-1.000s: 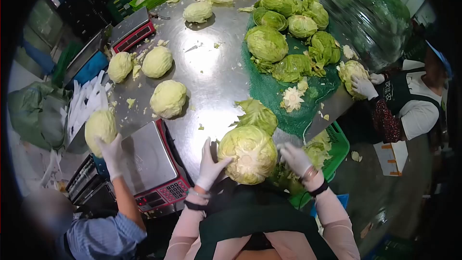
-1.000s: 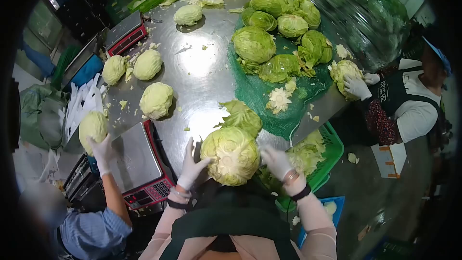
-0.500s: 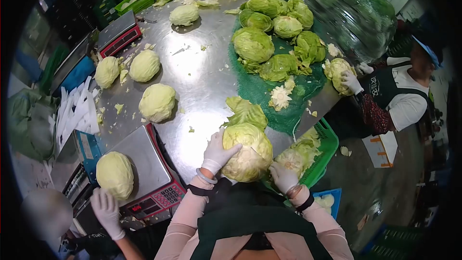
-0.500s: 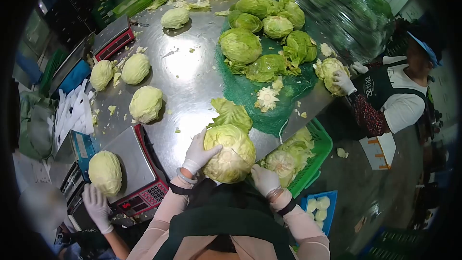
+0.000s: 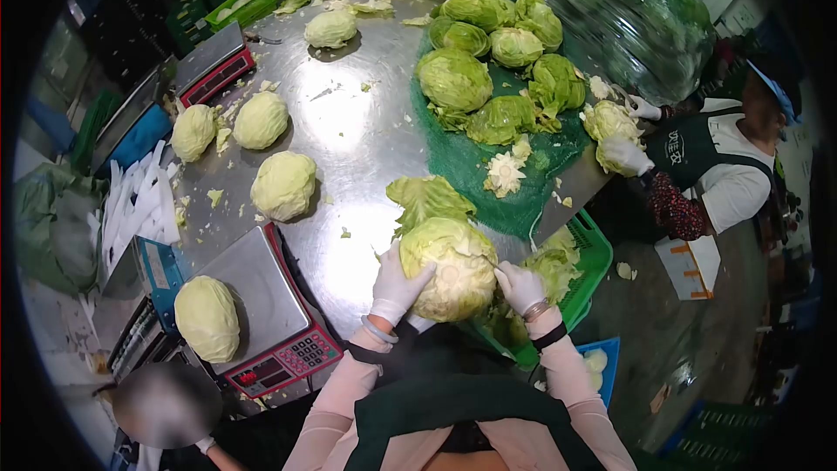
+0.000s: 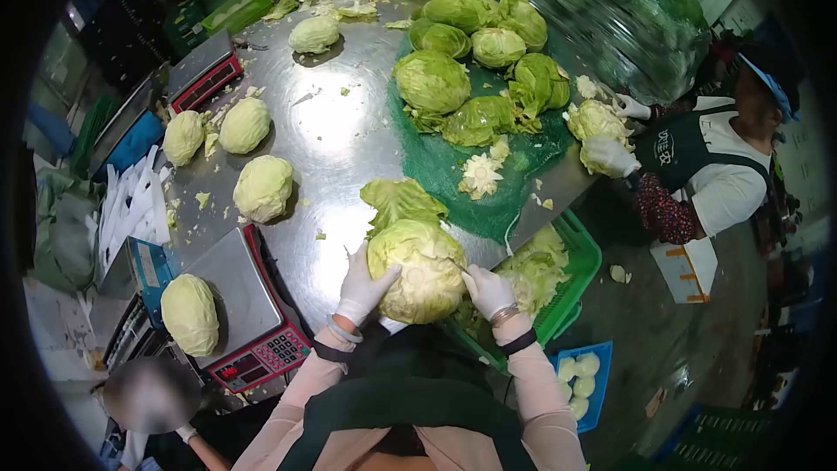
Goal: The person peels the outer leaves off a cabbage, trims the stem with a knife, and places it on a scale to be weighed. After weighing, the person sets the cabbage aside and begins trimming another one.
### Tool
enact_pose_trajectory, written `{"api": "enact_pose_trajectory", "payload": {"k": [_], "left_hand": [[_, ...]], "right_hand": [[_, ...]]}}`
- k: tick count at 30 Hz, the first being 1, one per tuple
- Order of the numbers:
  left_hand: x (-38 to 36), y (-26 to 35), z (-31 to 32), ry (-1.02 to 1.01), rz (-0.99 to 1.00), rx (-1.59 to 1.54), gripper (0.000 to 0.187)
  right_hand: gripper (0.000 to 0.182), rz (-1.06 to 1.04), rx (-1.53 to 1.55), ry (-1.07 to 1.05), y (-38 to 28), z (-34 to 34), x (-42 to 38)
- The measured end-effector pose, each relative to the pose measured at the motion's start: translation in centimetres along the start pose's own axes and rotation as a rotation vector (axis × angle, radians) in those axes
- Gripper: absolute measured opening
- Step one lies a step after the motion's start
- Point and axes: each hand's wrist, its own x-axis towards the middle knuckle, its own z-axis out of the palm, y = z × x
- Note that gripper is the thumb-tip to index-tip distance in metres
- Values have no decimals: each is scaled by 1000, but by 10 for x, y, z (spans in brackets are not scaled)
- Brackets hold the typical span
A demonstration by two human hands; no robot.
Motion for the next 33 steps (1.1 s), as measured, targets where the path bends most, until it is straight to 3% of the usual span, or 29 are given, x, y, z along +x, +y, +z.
{"api": "enact_pose_trajectory", "payload": {"k": [4,7,9,10,13,15,16,17,19,21,22,26,29,31,32,33], "left_hand": [[0,-11,-1,-1,82,-76,85],[-1,-7,4,31,29,-72,83],[-5,-9,3,35,47,-77,83],[-7,-9,4,42,63,-82,83],[-10,-15,5,48,59,-83,84],[-12,-10,5,50,10,-89,85],[-15,-8,6,42,-46,-92,86],[-17,-11,7,39,-49,-93,86],[-20,-17,8,67,-15,-143,90],[-25,-15,12,89,-25,-134,92],[-28,-14,14,109,-38,-133,93],[-30,-38,26,231,55,-161,89],[-31,-41,6,70,-58,-265,81],[-16,-1,-32,-22,-20,-67,78],[1,4,-35,42,120,8,83],[20,15,-34,30,124,2,83]], "right_hand": [[20,-51,35,-57,10,1,3],[23,-120,59,108,14,5,19],[28,436,793,99,20,5,32],[31,456,889,208,14,-11,44],[29,355,687,71,8,-42,64],[52,-2,190,208,-8,-37,57],[71,1,162,144,-18,-33,51],[65,19,119,66,-28,-31,48],[51,108,119,-32,-19,-5,59],[37,237,336,-22,0,4,83],[39,171,372,125,13,18,94],[39,345,348,109,68,40,113],[41,296,265,153,52,1,83],[44,461,752,89,34,-17,52],[45,468,750,99,20,-17,37],[47,472,747,113,4,-12,24]]}}
